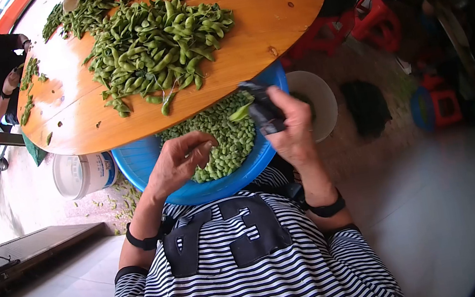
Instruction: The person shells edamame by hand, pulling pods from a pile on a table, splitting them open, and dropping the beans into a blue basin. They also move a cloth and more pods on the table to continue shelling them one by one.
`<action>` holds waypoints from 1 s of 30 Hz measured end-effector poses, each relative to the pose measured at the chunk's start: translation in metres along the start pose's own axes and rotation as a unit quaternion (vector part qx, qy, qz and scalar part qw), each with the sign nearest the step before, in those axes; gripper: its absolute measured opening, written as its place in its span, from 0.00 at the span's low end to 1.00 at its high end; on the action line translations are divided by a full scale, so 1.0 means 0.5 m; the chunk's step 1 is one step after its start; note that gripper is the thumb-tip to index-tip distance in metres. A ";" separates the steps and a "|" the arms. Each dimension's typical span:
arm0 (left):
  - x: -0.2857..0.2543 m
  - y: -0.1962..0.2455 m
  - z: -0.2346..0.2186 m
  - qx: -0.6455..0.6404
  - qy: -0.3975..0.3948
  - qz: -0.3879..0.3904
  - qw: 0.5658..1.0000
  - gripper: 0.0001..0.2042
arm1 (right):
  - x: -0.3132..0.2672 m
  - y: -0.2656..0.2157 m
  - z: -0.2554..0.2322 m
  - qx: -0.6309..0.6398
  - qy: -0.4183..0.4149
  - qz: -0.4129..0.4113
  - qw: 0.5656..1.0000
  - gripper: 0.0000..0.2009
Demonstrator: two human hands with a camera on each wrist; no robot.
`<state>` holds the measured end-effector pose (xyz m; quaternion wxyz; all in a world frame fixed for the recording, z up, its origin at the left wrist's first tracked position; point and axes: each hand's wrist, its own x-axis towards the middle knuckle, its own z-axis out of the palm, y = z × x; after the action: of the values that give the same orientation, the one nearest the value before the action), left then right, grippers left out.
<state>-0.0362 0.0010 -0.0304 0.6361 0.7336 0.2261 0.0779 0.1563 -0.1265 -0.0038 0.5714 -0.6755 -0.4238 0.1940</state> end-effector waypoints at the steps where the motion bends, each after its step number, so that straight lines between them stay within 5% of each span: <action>1: -0.007 0.013 -0.002 0.002 0.002 0.000 1.000 0.07 | 0.007 0.009 -0.035 -0.027 0.027 -0.034 0.999 0.08; 3: -0.020 0.038 -0.004 0.198 0.209 0.197 0.937 0.04 | 0.007 0.024 -0.114 -0.220 0.087 0.000 0.972 0.13; 4: -0.020 0.057 -0.011 0.266 0.287 0.201 0.898 0.05 | 0.009 0.022 -0.143 -0.331 0.098 -0.030 0.938 0.13; 5: -0.015 0.056 -0.020 0.306 0.341 0.169 0.872 0.06 | 0.012 0.020 -0.165 -0.408 0.082 0.029 0.909 0.13; 11: 0.033 0.016 -0.045 0.418 0.377 0.170 0.809 0.08 | 0.003 0.023 -0.157 -0.420 0.100 -0.026 0.902 0.15; 13: 0.035 0.019 -0.043 0.467 0.403 0.183 0.766 0.07 | 0.008 0.005 -0.119 -0.341 0.054 -0.039 0.938 0.16; 15: 0.012 0.026 -0.041 0.421 0.389 0.180 0.799 0.07 | 0.012 0.014 -0.071 -0.196 -0.003 -0.106 0.975 0.17; 17: -0.010 0.028 -0.028 0.374 0.370 0.176 0.832 0.07 | 0.011 -0.005 -0.039 -0.066 -0.162 -0.006 0.985 0.17; 18: -0.019 0.028 -0.019 0.228 0.337 0.143 0.902 0.06 | 0.007 -0.010 -0.008 0.016 -0.174 0.011 0.985 0.17; 20: -0.027 0.034 -0.012 -0.078 0.229 0.055 0.969 0.05 | 0.003 -0.013 0.032 0.094 -0.213 0.026 0.972 0.16; 23: -0.012 0.036 -0.004 -0.269 0.182 0.064 0.944 0.06 | 0.006 -0.025 0.039 0.239 -0.276 0.159 0.917 0.15; 26: -0.009 0.041 0.000 -0.283 0.189 0.062 0.938 0.06 | 0.002 -0.036 0.047 0.360 -0.208 0.225 0.881 0.14; 30: -0.003 0.038 0.008 -0.268 0.194 0.059 0.942 0.06 | -0.005 -0.017 0.048 0.302 -0.196 0.197 0.912 0.17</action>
<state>-0.0313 -0.0047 -0.0127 0.7472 0.5191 0.2721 0.3134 0.1339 -0.1141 -0.0030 0.6038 -0.4885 -0.3070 0.5501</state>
